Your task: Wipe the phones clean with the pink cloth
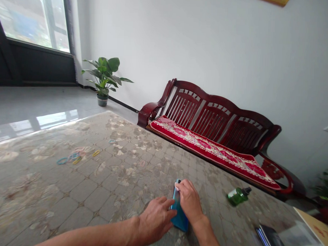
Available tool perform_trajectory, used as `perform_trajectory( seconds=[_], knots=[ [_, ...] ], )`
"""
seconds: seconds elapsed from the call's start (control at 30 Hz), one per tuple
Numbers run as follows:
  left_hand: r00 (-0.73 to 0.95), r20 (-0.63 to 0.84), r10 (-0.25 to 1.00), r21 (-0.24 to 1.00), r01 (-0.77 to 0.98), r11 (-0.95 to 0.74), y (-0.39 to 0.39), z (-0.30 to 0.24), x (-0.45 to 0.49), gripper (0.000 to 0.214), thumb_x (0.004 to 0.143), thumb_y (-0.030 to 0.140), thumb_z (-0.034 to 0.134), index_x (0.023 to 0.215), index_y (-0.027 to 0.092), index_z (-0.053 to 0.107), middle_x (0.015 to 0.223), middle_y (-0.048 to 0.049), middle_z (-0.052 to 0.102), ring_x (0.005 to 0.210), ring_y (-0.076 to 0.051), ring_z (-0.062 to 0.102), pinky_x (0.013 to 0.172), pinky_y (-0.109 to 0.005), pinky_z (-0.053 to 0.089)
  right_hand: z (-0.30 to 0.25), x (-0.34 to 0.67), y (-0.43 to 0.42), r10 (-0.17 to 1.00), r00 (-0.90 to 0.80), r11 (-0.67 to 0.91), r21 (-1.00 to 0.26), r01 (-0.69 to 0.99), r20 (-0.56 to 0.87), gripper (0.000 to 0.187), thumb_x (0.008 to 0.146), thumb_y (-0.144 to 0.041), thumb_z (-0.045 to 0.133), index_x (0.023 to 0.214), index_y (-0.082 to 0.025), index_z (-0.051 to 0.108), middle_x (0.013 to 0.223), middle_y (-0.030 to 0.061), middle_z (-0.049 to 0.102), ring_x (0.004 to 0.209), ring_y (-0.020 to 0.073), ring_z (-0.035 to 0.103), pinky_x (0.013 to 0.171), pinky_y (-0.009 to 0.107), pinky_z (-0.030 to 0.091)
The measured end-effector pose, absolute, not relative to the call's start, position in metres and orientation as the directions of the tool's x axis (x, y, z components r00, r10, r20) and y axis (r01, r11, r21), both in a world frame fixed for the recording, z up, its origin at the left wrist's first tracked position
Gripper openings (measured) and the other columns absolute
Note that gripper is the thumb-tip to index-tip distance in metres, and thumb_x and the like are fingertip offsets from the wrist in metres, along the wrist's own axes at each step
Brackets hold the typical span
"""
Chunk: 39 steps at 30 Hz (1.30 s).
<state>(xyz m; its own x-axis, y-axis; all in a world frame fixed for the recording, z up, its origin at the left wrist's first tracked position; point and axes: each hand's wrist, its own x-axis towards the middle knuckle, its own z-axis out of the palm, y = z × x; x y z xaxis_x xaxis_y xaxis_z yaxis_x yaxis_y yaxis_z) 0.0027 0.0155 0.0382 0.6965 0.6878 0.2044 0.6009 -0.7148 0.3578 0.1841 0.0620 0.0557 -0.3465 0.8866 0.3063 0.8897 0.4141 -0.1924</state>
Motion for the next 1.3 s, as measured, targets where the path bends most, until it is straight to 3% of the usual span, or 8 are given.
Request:
perform_trajectory(
  seconds=[0.23, 0.5, 0.8, 1.03, 1.3],
  knots=[
    [0.698, 0.234, 0.677, 0.335, 0.596, -0.730, 0.015, 0.035, 0.003, 0.012, 0.091, 0.034, 0.062, 0.097, 0.024, 0.060, 0.110, -0.0024, 0.064, 0.094, -0.023, 0.059, 0.084, -0.037, 0.051, 0.063, 0.188, 0.023, 0.883, -0.391, 0.456, -0.275, 0.847, 0.260, 0.032, 0.091, -0.005, 0.043, 0.087, -0.024, 0.068, 0.085, 0.0024, 0.061, 0.086, 0.0172, 0.057, 0.075, 0.025, 0.041],
    [0.710, 0.218, 0.669, 0.310, 0.600, -0.738, 0.016, 0.036, 0.003, 0.011, 0.092, 0.034, 0.059, 0.095, 0.024, 0.059, 0.108, -0.0021, 0.065, 0.090, -0.023, 0.059, 0.079, -0.037, 0.052, 0.059, 0.191, 0.056, 0.902, -0.313, 0.387, -0.238, 0.891, 0.296, 0.036, 0.087, -0.002, 0.043, 0.092, -0.024, 0.072, 0.088, 0.0035, 0.063, 0.088, 0.0185, 0.057, 0.080, 0.027, 0.043],
    [0.709, 0.218, 0.671, 0.308, 0.603, -0.736, 0.015, 0.038, 0.003, 0.011, 0.092, 0.034, 0.059, 0.094, 0.023, 0.059, 0.106, -0.0023, 0.064, 0.090, -0.023, 0.058, 0.079, -0.036, 0.051, 0.057, 0.205, 0.031, 0.893, -0.367, 0.432, -0.270, 0.860, 0.260, 0.036, 0.089, -0.005, 0.041, 0.089, -0.025, 0.071, 0.085, 0.0031, 0.061, 0.086, 0.0175, 0.057, 0.077, 0.026, 0.043],
    [0.712, 0.196, 0.674, 0.296, 0.612, -0.733, 0.015, 0.042, 0.003, 0.011, 0.091, 0.034, 0.060, 0.094, 0.023, 0.059, 0.107, -0.0037, 0.064, 0.090, -0.023, 0.059, 0.079, -0.036, 0.051, 0.054, 0.215, 0.058, 0.909, -0.277, 0.362, -0.261, 0.895, 0.311, 0.036, 0.086, -0.004, 0.042, 0.090, -0.024, 0.072, 0.088, 0.0040, 0.065, 0.089, 0.0188, 0.058, 0.081, 0.027, 0.044],
    [0.717, 0.199, 0.669, 0.292, 0.608, -0.738, 0.014, 0.044, 0.002, 0.010, 0.092, 0.033, 0.058, 0.094, 0.023, 0.058, 0.106, -0.0028, 0.064, 0.088, -0.023, 0.059, 0.078, -0.036, 0.052, 0.058, 0.222, 0.035, 0.883, -0.412, 0.463, -0.265, 0.846, 0.226, 0.035, 0.090, -0.006, 0.043, 0.092, -0.024, 0.072, 0.087, 0.0027, 0.064, 0.087, 0.0169, 0.057, 0.078, 0.025, 0.043]
  ],
)
